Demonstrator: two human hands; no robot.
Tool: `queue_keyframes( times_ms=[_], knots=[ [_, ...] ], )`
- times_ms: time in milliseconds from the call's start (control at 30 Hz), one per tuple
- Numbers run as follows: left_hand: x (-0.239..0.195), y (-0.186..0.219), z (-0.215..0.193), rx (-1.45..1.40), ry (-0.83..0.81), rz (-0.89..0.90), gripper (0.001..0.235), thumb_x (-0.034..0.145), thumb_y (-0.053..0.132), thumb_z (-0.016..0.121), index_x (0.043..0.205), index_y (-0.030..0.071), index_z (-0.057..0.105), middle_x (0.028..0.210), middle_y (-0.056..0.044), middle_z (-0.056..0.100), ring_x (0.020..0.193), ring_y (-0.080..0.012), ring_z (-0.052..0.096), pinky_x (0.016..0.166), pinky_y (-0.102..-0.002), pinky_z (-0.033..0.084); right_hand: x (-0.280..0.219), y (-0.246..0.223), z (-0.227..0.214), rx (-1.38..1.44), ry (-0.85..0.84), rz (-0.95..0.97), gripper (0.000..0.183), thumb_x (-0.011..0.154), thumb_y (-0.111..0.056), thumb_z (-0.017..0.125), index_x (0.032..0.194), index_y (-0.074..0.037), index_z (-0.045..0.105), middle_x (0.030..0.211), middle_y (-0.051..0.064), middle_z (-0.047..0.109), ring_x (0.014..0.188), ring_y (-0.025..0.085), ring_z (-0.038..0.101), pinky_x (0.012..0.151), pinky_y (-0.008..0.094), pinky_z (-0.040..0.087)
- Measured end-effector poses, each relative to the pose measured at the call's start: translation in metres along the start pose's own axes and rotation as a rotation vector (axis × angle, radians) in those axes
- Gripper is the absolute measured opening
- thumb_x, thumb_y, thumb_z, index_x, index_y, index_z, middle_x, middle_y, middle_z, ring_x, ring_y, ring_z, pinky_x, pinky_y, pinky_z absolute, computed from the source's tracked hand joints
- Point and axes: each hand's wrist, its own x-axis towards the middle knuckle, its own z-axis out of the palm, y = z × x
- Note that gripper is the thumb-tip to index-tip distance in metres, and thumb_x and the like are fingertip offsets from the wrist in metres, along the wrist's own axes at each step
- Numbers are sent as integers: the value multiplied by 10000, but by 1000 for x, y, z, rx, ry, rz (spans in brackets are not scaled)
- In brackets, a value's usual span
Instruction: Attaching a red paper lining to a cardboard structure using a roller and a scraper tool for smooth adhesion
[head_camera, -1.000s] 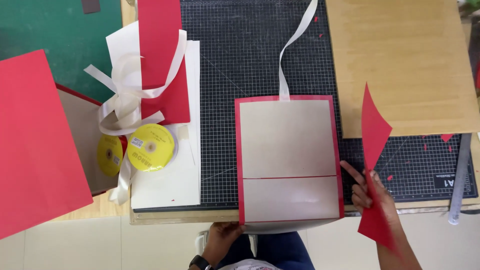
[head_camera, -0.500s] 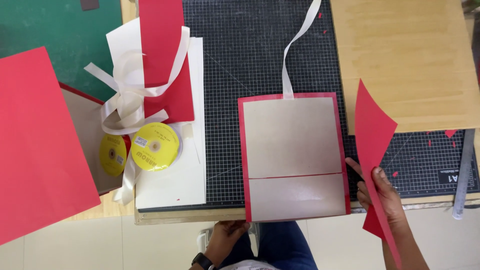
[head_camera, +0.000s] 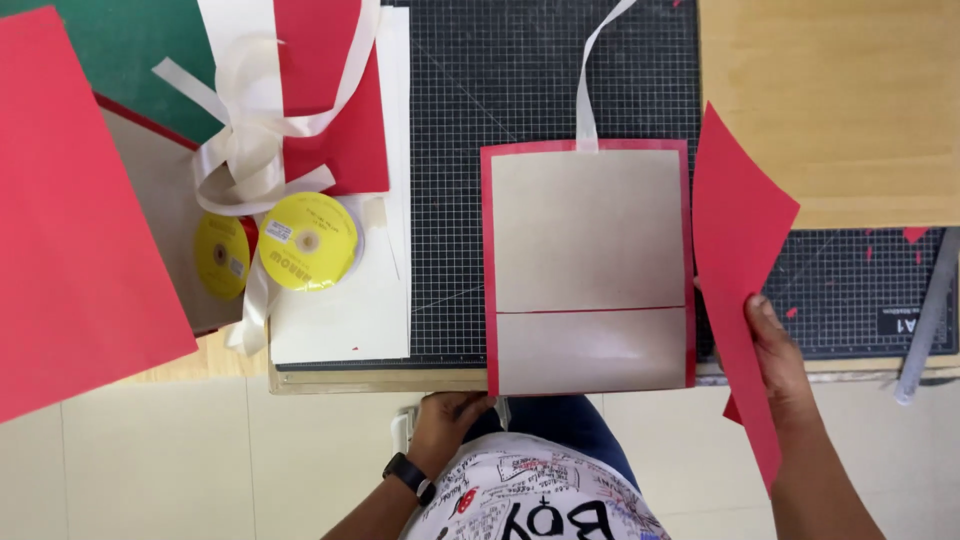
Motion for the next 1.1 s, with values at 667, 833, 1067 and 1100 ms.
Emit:
queue_keyframes(
  times_ms=[667,833,1067,1100],
  knots=[
    [-10,13,15,-161,169,-143,114,784,124,804,875,71,848,914,-86,842,816,-146,793,753,-259,658,42,1,-49,-93,-83,78,450,897,-567,669,1245,-298,577,975,-60,691,699,91,638,561,227,523],
    [-7,5,18,-158,188,-89,98,784,120,804,858,75,851,906,-77,842,809,-124,787,748,-243,648,51,2,-54,-144,-66,69,437,917,-569,649,1255,-294,606,938,-43,692,655,107,623,526,242,505],
    [-11,6,18,14,179,18,101,830,142,747,836,107,841,864,-38,838,771,-139,772,698,-260,611,66,18,-70,-110,-72,65,317,954,-554,650,1091,-281,564,956,-37,687,672,121,623,524,259,504],
    [-12,8,18,58,185,65,114,845,139,727,818,103,832,836,-30,833,742,-135,762,667,-263,601,72,22,-75,-75,-85,76,334,937,-562,670,1070,-281,548,994,-36,692,707,133,643,544,280,532]
  ],
)
